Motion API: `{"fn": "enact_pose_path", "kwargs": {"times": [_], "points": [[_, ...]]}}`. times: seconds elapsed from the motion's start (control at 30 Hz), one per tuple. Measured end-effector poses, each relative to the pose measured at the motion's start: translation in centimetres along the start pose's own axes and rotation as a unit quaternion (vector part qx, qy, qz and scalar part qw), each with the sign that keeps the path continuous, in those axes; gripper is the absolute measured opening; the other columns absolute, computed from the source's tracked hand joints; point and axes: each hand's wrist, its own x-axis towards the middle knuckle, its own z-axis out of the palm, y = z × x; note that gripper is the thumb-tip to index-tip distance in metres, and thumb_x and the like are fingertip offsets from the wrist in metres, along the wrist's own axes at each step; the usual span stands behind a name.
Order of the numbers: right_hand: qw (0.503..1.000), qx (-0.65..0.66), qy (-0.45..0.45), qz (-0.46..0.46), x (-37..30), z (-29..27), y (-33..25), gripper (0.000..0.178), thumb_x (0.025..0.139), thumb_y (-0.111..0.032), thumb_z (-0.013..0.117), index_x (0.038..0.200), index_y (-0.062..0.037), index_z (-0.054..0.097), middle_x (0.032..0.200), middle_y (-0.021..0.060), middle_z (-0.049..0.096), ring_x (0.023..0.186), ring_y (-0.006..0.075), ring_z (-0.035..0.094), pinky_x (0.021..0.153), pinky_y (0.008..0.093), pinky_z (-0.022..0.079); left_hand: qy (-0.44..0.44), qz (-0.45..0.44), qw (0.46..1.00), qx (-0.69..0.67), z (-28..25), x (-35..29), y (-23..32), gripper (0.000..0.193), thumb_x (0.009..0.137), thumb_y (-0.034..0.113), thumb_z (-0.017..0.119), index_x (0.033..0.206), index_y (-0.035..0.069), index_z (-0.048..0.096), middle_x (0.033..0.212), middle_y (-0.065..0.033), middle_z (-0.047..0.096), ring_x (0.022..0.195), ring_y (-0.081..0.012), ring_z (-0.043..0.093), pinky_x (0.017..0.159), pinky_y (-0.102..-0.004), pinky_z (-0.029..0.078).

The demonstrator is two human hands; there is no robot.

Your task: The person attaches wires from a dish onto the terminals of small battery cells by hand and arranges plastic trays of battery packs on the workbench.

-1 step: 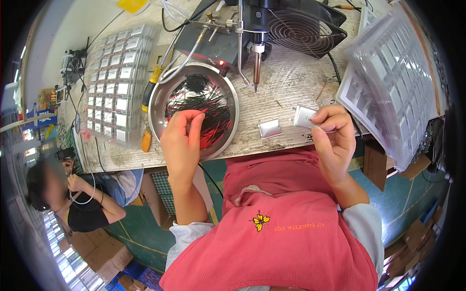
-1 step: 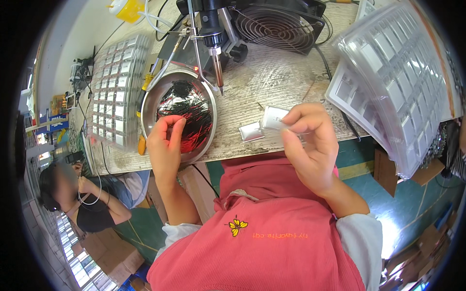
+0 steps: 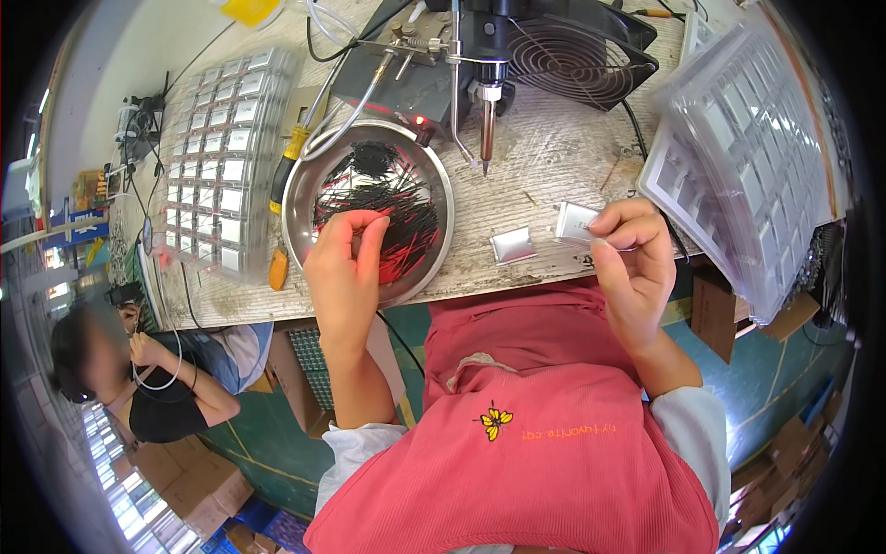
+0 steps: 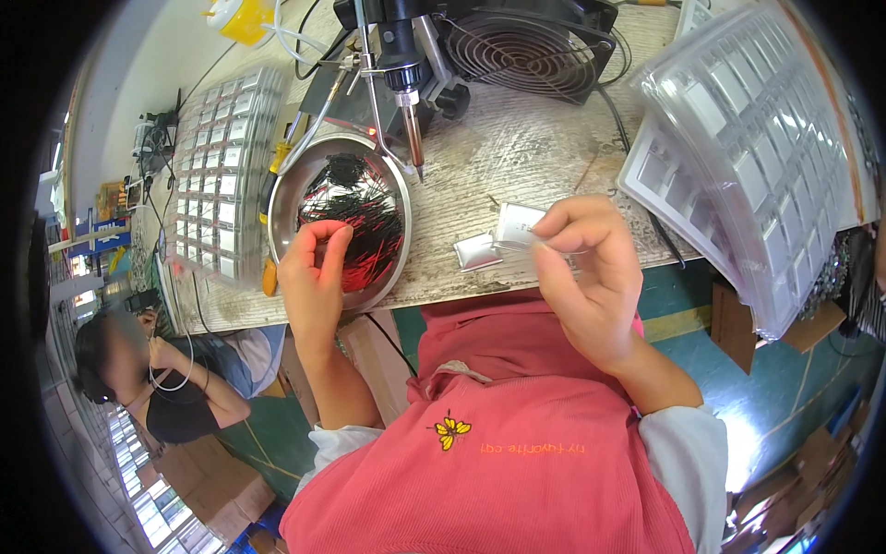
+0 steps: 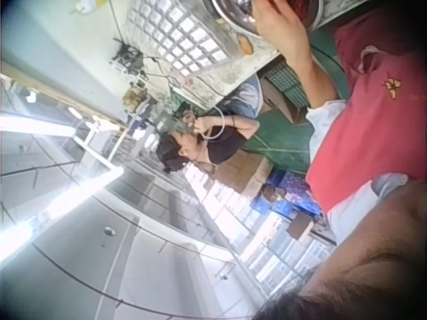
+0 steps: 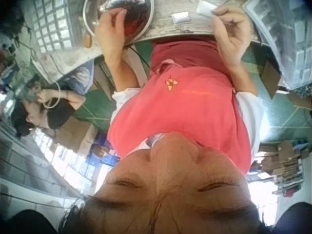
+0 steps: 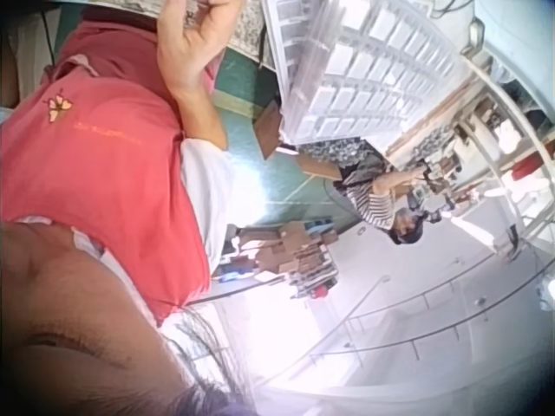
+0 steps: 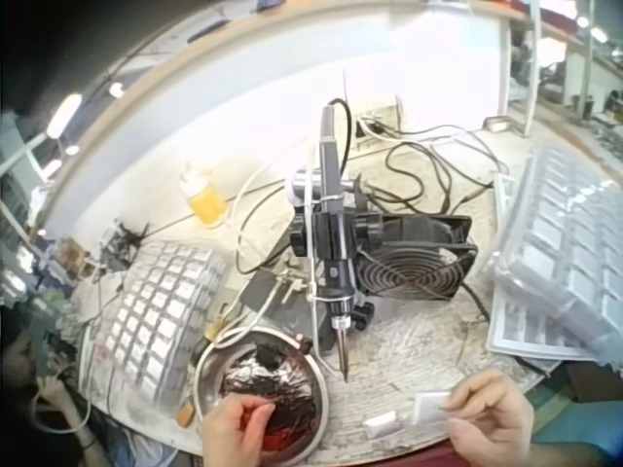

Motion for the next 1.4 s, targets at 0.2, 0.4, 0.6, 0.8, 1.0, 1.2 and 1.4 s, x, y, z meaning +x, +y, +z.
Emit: {"fn": "enact_pose_path", "kwargs": {"times": [0.2,0.4,0.6,0.8,1.0,1.2,1.4], "points": [[1.000,0.012,0.011,-0.004,0.4,0.5,0.3,0.018,0.082,0.010,0.058,0.093,-0.0026,0.050,0.102,0.0094,0.050,0.091,0.0140,0.049,0.084,0.0263,0.039,0.023,-0.003,0.999,-0.042,-0.1,0.0,0.2,0.009,0.083,0.006,0.069,0.086,-0.001,0.064,0.072,-0.0046,0.060,0.056,-0.0089,0.048,0.051,-0.0245,0.038],[0.999,0.020,0.028,-0.016,1.0,1.2,0.7,0.017,0.083,0.009,0.059,0.093,-0.0024,0.051,0.101,0.0092,0.051,0.088,0.0134,0.050,0.081,0.0256,0.040,0.045,0.044,0.994,-0.090,0.3,-0.3,1.3,0.008,0.082,0.001,0.068,0.090,-0.001,0.067,0.071,-0.0051,0.062,0.058,-0.0090,0.051,0.053,-0.0245,0.040],[0.998,0.033,0.040,-0.033,1.7,2.3,0.8,0.015,0.084,0.008,0.059,0.093,-0.0019,0.051,0.101,0.0093,0.052,0.087,0.0120,0.051,0.079,0.0250,0.042,0.059,0.169,0.982,-0.061,1.3,-0.3,3.7,0.016,0.079,-0.003,0.068,0.095,0.000,0.069,0.073,-0.0095,0.063,0.061,-0.0169,0.057,0.056,-0.0271,0.044],[0.997,0.060,0.041,-0.034,1.8,2.8,1.3,0.016,0.087,0.007,0.057,0.095,-0.0023,0.047,0.103,0.0102,0.052,0.086,0.0109,0.050,0.077,0.0244,0.043,0.050,0.217,0.974,-0.051,2.6,-0.4,4.5,0.019,0.076,-0.001,0.071,0.095,0.003,0.069,0.072,-0.0089,0.062,0.061,-0.0213,0.056,0.058,-0.0311,0.045],[0.996,0.075,0.043,-0.016,1.9,3.3,1.4,0.013,0.090,0.006,0.051,0.097,-0.0029,0.044,0.104,0.0114,0.054,0.087,0.0096,0.050,0.080,0.0229,0.041,0.053,0.151,0.981,-0.112,3.9,-0.7,4.4,0.016,0.077,0.000,0.071,0.091,0.003,0.065,0.073,-0.0073,0.063,0.059,-0.0200,0.054,0.054,-0.0303,0.042],[0.996,0.084,0.039,-0.013,2.2,3.6,1.9,0.016,0.089,0.008,0.053,0.098,-0.0016,0.044,0.103,0.0109,0.053,0.084,0.0092,0.050,0.073,0.0231,0.043,0.061,0.181,0.978,-0.084,3.6,-0.5,5.4,0.011,0.077,0.000,0.071,0.085,0.004,0.064,0.073,-0.0062,0.063,0.058,-0.0196,0.053,0.053,-0.0308,0.042],[0.992,0.111,0.055,0.002,2.9,4.2,2.7,0.015,0.090,0.006,0.054,0.098,-0.0014,0.044,0.103,0.0098,0.053,0.084,0.0088,0.050,0.073,0.0225,0.044,0.071,0.199,0.975,-0.064,4.0,0.1,5.6,0.010,0.077,0.002,0.071,0.083,0.005,0.064,0.069,-0.0045,0.061,0.055,-0.0184,0.052,0.052,-0.0311,0.041]]}}
